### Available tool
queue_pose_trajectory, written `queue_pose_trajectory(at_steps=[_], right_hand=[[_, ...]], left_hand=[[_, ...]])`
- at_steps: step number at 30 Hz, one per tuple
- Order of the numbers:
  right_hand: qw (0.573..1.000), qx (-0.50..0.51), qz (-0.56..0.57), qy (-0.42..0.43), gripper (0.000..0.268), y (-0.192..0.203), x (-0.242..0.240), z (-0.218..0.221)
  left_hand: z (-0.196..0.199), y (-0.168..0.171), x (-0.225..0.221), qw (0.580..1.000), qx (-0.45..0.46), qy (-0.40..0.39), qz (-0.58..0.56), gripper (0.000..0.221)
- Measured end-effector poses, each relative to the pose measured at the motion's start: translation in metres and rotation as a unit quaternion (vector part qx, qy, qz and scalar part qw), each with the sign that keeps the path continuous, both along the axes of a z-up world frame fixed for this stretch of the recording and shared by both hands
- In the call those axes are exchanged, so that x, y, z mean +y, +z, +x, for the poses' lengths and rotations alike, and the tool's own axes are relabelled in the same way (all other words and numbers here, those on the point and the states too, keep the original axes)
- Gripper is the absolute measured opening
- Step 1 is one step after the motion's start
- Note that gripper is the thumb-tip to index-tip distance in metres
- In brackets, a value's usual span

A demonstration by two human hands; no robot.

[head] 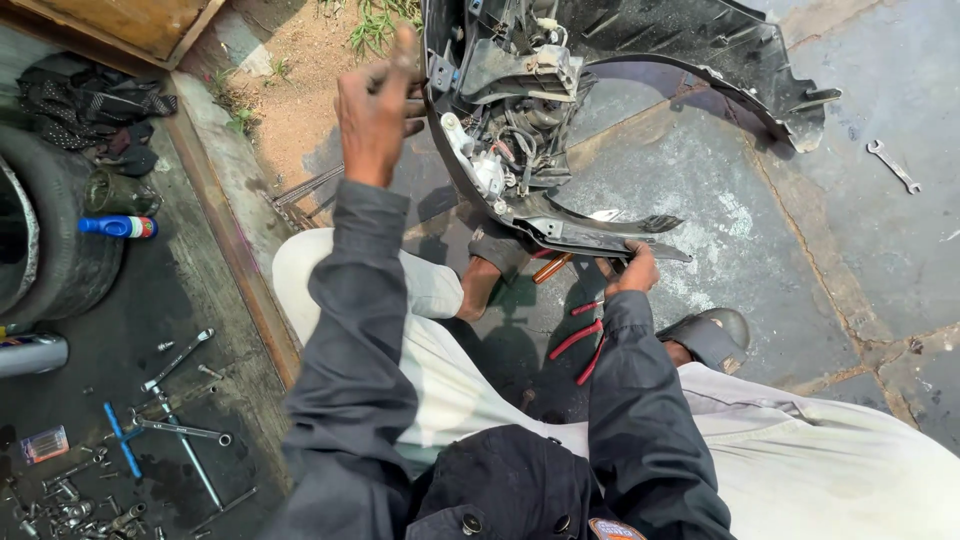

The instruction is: The person sits on the ground with a motorcycle front fairing panel across their lap and removes small fasteners and clips from it. They use a screwdriver and red-handled pliers to pry and unscrew parts, handle loose screws by hand, and reposition the panel to reach different sections.

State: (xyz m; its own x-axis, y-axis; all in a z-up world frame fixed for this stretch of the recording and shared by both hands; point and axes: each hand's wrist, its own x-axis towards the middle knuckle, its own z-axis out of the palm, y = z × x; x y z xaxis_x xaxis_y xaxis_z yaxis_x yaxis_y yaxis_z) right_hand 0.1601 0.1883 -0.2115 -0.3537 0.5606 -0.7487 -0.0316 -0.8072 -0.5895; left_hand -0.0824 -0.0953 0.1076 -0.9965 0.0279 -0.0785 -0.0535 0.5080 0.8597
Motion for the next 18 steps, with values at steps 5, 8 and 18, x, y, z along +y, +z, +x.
queue_pose_trajectory(at_steps=[5, 8, 18], right_hand=[[1.0, -0.021, -0.003, 0.008, 0.021, 0.017, 0.002, -0.001], [0.999, -0.026, 0.008, 0.03, 0.019, 0.009, 0.01, 0.002], [0.994, -0.062, -0.026, 0.083, 0.019, -0.012, 0.015, 0.017]], left_hand=[[-0.068, -0.016, 0.006, 0.992, -0.083, -0.052, 0.081, 0.085], [-0.074, -0.017, 0.026, 0.981, -0.135, -0.04, 0.135, 0.073], [-0.112, -0.044, 0.021, 0.988, -0.026, -0.059, 0.137, 0.084]])
